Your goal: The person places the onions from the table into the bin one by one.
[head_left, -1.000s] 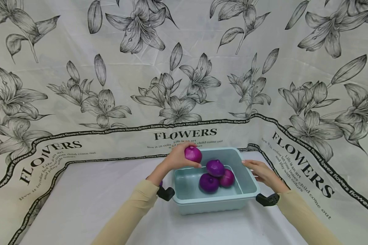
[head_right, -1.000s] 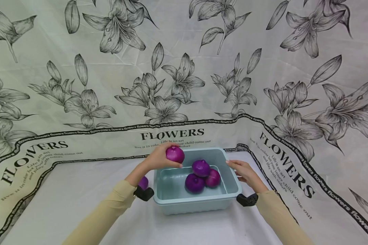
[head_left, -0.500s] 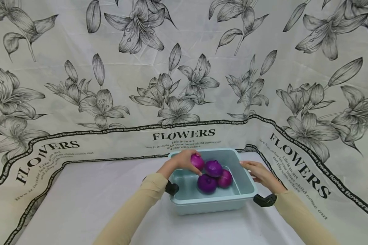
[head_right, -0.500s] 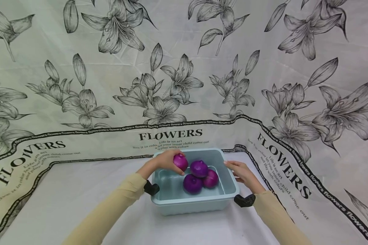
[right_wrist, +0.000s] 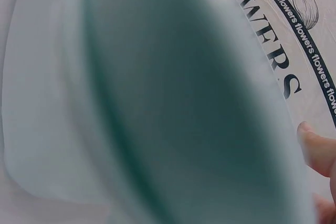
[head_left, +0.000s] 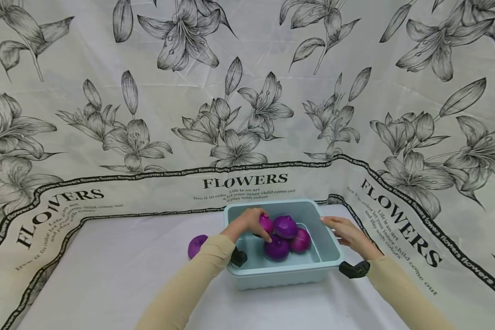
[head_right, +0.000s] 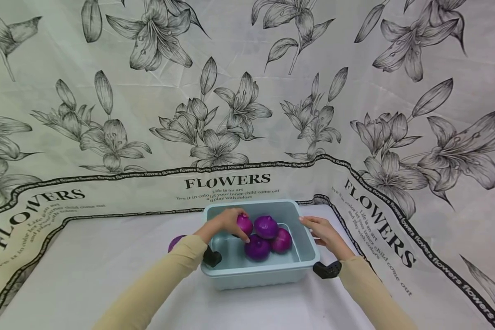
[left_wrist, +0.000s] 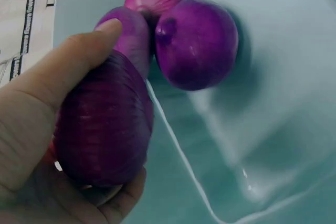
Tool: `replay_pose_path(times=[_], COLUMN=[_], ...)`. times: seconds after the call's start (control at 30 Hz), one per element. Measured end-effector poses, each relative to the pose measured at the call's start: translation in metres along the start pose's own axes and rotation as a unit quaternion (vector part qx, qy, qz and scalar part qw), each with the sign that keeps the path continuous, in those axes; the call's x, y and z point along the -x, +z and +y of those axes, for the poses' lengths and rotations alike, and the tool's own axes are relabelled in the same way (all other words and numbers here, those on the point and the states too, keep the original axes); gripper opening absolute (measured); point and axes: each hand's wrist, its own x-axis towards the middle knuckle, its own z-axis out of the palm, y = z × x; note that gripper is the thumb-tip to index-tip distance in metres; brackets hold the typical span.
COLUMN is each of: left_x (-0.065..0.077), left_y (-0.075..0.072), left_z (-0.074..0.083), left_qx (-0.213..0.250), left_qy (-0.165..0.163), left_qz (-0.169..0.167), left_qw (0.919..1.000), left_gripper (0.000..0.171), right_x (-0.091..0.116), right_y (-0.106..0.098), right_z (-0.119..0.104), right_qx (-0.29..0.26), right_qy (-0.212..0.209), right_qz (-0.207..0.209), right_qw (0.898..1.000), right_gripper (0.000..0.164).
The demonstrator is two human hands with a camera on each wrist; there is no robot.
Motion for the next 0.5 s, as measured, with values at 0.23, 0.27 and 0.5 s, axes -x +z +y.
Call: replay_pose_path(times=[0.23,0.27,0.5], left_x=[-0.004,-0.005,-0.011], left_y=[0.005,0.006,0.012], left_z=[0.003,0.004,0.002], left_qx=[0.01,0.013,0.006], left_qy=[-0.037,-0.041,-0.065], left_qz=[-0.006,-0.007,-0.024], left_qw=[0.9992,0.9991,0.9976], left_gripper=[0.076,0.076,0.08], right_x=[0.002,0.002,0.001], right_y=[0.001,0.001,0.001], right_z=[-0.001,-0.001,-0.002], right_qx=[-0.006,-0.007,-0.001], right_qy=[-0.007,-0.008,0.001], right_qz=[-0.001,-0.002,0.002], right_qw=[1.0,1.0,1.0], right_gripper=[0.073,0.072,0.072])
